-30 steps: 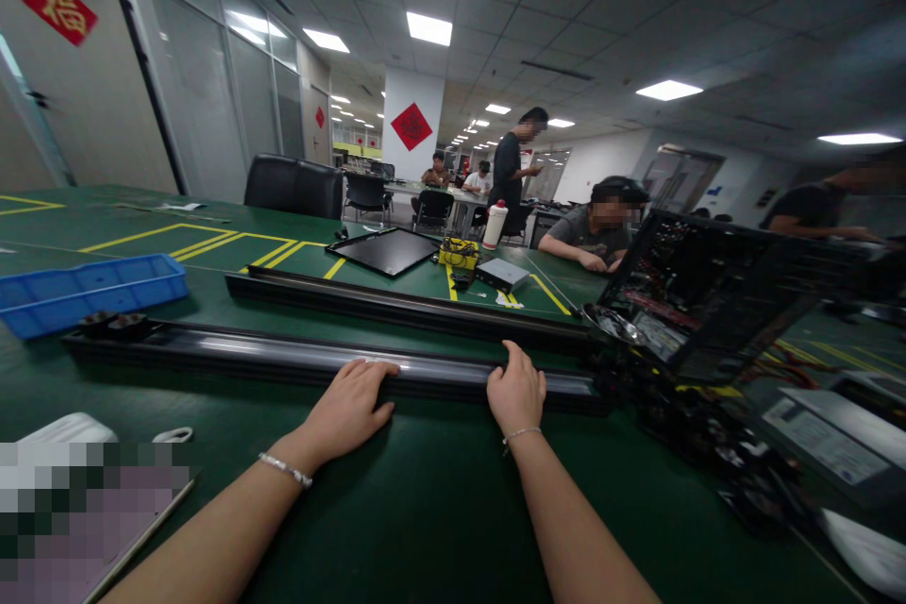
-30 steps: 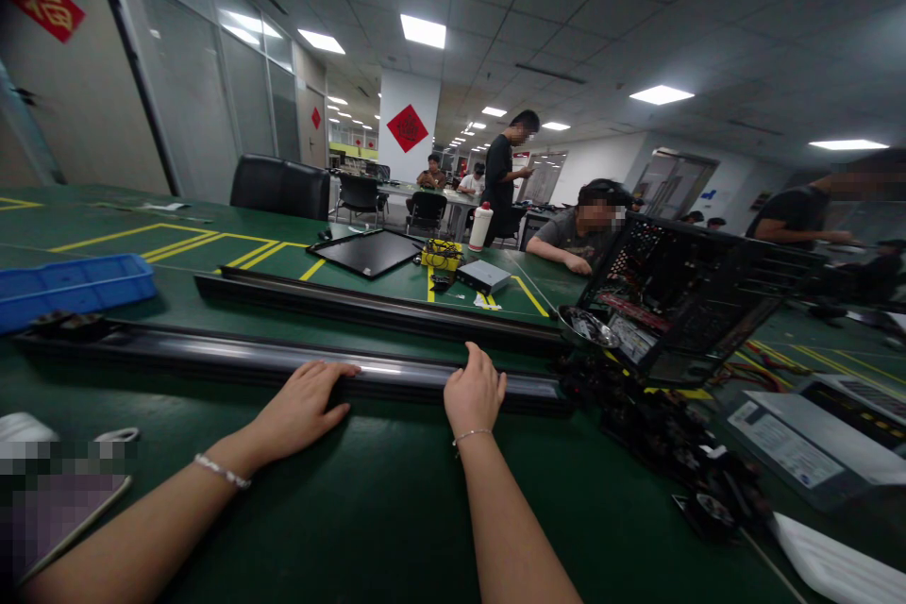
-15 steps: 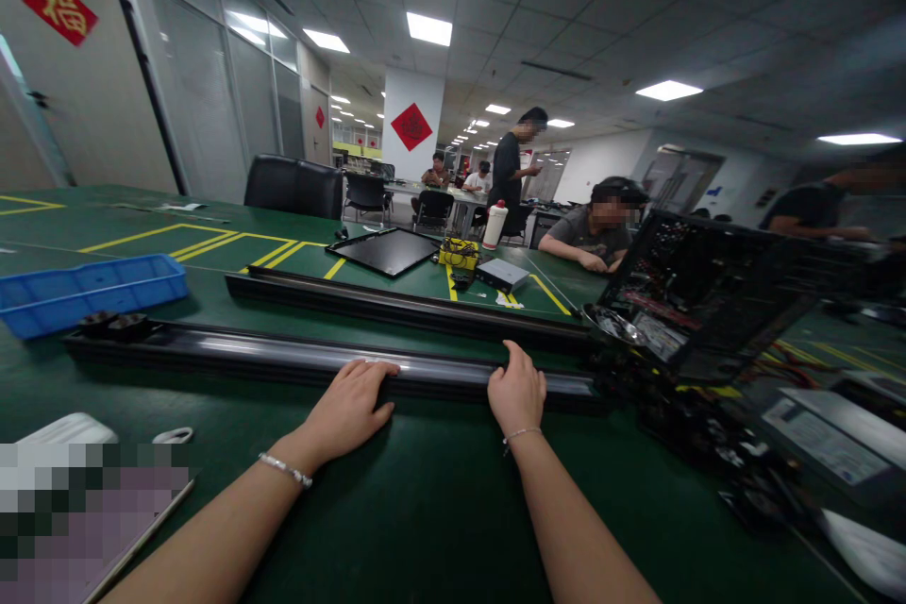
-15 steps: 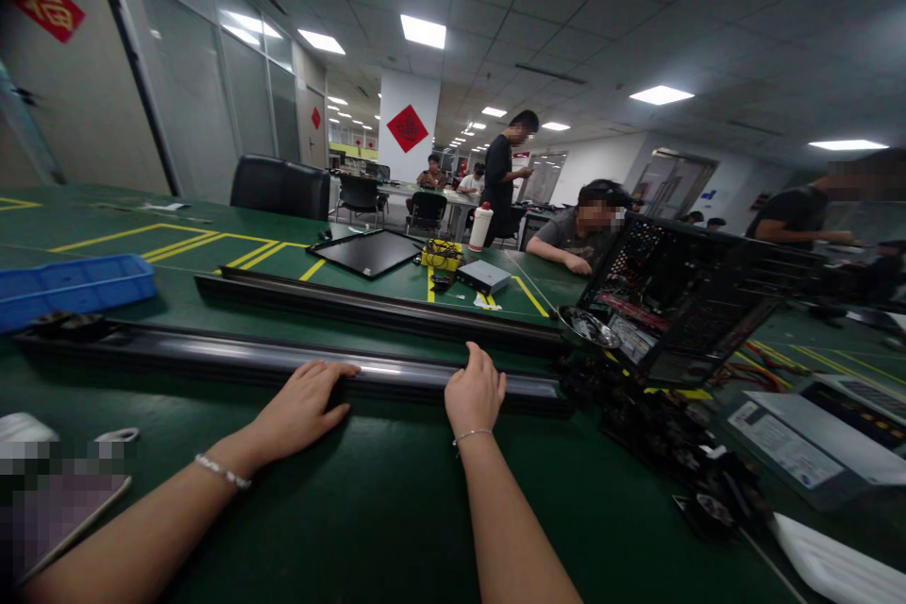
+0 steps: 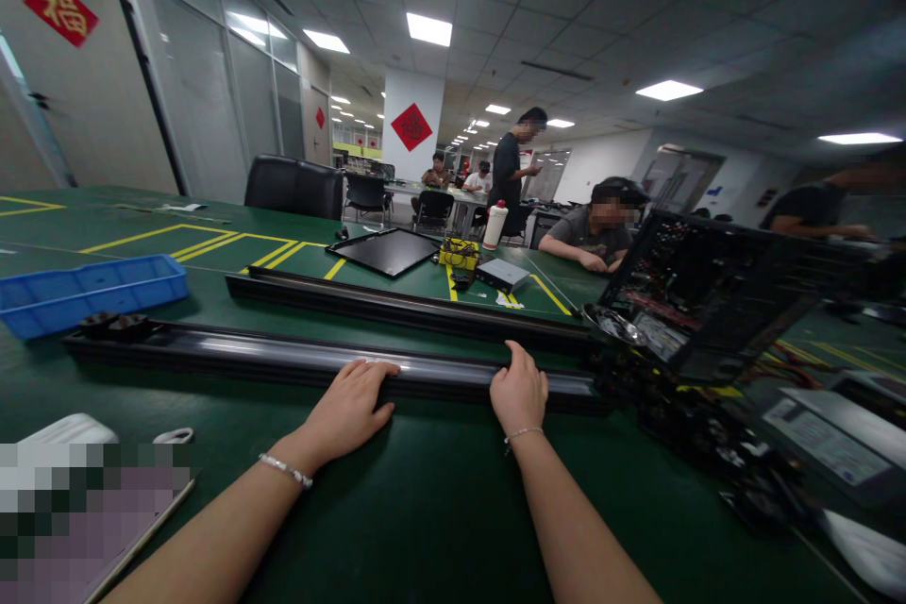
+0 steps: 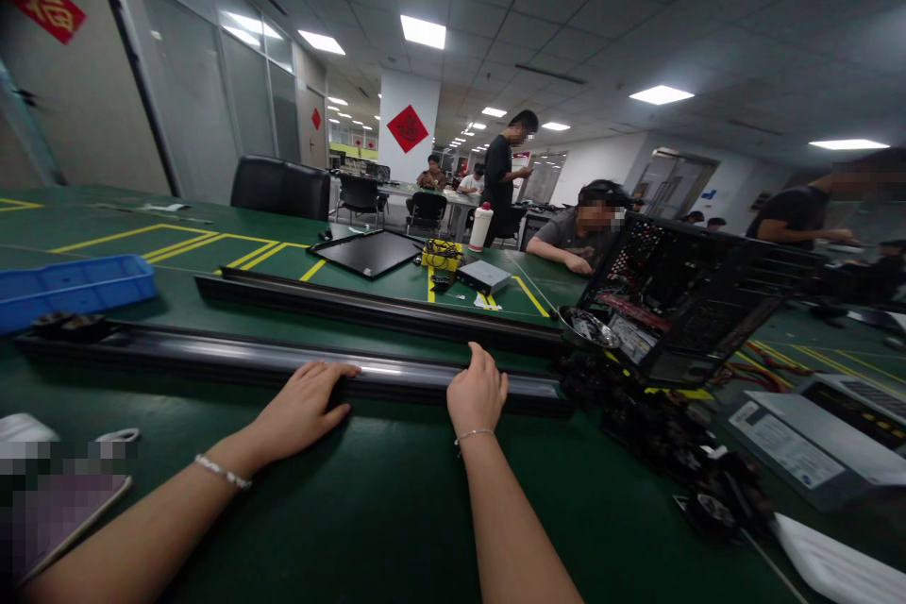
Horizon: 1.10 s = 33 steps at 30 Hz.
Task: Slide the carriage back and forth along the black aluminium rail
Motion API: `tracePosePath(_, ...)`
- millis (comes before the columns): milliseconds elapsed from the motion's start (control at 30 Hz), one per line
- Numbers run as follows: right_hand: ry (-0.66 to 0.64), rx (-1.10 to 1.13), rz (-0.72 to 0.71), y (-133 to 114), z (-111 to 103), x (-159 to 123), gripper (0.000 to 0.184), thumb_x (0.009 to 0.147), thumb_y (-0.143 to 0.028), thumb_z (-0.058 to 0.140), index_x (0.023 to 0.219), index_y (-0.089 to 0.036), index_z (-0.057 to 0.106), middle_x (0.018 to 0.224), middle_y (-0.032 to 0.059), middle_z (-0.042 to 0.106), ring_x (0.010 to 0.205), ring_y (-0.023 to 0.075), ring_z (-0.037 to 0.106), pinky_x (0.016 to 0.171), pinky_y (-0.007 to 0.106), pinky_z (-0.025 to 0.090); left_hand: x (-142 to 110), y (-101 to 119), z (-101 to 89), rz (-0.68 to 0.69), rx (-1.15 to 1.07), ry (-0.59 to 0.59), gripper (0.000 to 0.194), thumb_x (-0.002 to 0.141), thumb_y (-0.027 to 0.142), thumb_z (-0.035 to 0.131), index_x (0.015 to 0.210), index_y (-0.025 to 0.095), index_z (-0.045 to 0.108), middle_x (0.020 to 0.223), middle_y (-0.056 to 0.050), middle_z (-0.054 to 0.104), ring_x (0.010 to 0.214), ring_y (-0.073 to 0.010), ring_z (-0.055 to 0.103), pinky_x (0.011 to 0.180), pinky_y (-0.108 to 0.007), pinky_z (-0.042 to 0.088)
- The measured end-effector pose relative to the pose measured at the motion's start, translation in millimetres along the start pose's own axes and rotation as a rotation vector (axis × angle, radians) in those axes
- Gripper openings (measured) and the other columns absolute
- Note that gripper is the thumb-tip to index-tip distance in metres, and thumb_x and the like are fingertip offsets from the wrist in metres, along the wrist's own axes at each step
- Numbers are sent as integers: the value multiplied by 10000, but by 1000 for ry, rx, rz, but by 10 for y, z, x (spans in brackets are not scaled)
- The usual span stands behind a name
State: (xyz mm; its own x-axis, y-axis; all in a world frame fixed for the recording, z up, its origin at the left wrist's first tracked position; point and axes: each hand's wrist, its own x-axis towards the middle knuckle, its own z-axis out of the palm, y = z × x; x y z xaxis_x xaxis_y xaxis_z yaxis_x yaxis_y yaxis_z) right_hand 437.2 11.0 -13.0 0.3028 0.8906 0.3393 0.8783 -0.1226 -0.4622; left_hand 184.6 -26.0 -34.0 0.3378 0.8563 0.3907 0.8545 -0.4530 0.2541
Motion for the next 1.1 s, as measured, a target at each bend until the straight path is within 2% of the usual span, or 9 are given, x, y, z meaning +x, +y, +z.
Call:
tracePosePath(900,30,-12,-14,25,14,8,496,806,-115,334,1278,-211,451,1308,61,502,1176,198,455,1052,396,213,1,15,-11,4,-2,4,419,762,283,526,1171,212,479,1150,-59,603,1092,-225,514,1017,-417,302)
tracePosePath(1100,37,-10,18,78,4,41,512,793,-96,326,1277,-203,456,1310,66,500,1196,197,442,1051,382,221,-1,23,-19,-6,-1,-12,417,765,275,528,1174,209,476,1153,-55,601,1101,-223,507,1024,-416,293)
